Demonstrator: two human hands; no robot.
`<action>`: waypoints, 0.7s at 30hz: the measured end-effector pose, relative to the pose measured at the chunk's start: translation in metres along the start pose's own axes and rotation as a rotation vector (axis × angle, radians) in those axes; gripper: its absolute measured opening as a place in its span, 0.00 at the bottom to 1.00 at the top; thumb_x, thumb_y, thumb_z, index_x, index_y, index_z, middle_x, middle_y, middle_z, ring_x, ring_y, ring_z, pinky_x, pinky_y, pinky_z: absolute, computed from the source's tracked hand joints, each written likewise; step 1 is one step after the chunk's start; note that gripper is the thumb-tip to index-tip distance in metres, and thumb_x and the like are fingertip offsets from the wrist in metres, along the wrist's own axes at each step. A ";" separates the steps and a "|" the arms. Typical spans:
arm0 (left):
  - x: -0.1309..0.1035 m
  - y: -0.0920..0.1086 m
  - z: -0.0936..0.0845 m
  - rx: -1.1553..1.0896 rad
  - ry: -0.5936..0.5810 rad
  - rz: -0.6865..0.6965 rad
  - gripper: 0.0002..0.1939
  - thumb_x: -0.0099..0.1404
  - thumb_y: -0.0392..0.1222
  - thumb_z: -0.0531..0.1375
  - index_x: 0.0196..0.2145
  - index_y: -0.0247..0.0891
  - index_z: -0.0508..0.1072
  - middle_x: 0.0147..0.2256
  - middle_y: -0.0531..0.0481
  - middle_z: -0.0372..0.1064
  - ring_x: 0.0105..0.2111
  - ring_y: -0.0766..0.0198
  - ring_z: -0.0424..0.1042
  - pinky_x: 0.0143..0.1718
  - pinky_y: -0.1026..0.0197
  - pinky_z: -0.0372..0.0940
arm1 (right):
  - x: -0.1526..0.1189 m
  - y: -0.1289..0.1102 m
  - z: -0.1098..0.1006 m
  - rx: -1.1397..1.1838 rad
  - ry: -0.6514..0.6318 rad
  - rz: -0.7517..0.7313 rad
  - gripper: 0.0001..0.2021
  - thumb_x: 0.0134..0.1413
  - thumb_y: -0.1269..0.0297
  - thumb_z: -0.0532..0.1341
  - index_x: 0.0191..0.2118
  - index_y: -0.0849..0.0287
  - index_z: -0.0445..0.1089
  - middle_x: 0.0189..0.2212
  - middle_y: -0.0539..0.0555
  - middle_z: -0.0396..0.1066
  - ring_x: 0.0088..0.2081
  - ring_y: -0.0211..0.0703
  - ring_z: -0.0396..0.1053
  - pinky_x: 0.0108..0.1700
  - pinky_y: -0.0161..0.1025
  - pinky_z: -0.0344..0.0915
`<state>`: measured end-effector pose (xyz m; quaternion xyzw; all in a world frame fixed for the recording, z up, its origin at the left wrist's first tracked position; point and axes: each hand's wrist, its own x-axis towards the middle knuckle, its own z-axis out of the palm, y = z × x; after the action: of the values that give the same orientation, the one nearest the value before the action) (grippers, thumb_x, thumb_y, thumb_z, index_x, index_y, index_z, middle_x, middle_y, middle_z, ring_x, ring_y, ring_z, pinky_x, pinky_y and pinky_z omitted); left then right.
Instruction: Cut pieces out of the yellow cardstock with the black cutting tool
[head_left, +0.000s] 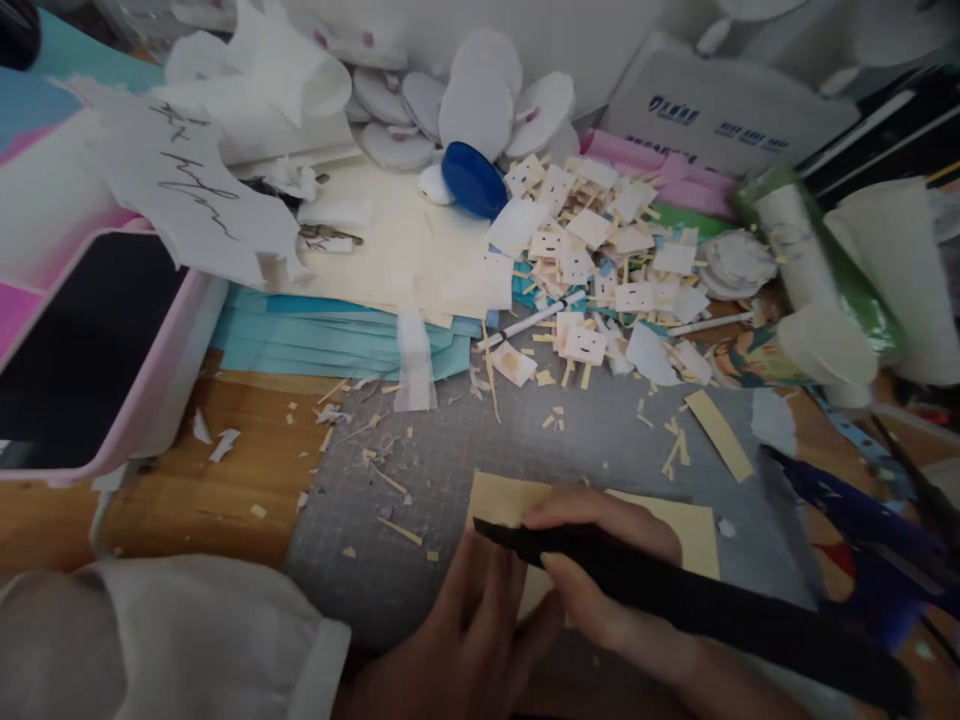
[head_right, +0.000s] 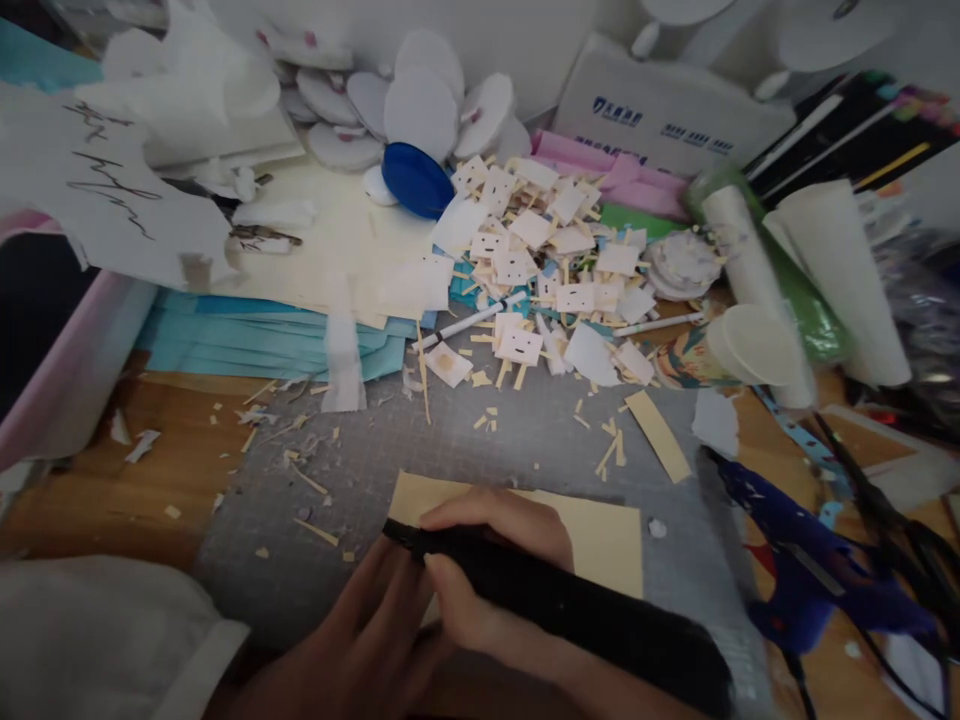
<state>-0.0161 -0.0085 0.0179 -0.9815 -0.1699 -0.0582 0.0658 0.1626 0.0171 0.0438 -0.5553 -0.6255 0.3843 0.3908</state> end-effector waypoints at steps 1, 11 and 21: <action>0.001 -0.001 -0.001 0.002 0.001 -0.005 0.24 0.69 0.38 0.47 0.59 0.29 0.64 0.52 0.41 0.69 0.51 0.47 0.69 0.51 0.40 0.59 | -0.001 0.000 0.002 0.008 0.008 0.014 0.09 0.46 0.71 0.62 0.34 0.49 0.73 0.24 0.47 0.75 0.23 0.40 0.72 0.23 0.34 0.69; 0.004 -0.006 -0.004 0.050 0.024 0.001 0.23 0.69 0.37 0.46 0.59 0.27 0.65 0.58 0.38 0.63 0.50 0.48 0.69 0.50 0.42 0.60 | -0.004 0.002 0.003 0.023 -0.065 0.036 0.09 0.48 0.72 0.62 0.36 0.51 0.72 0.25 0.46 0.72 0.24 0.36 0.70 0.26 0.33 0.67; 0.003 -0.004 -0.003 0.046 0.013 0.010 0.23 0.69 0.36 0.45 0.58 0.28 0.65 0.56 0.37 0.64 0.50 0.46 0.69 0.50 0.40 0.60 | -0.001 0.001 0.003 -0.012 -0.057 -0.017 0.08 0.48 0.72 0.61 0.35 0.54 0.71 0.24 0.46 0.73 0.23 0.35 0.70 0.24 0.31 0.67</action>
<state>-0.0154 -0.0040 0.0213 -0.9802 -0.1661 -0.0604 0.0897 0.1601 0.0157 0.0413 -0.5409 -0.6434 0.3928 0.3729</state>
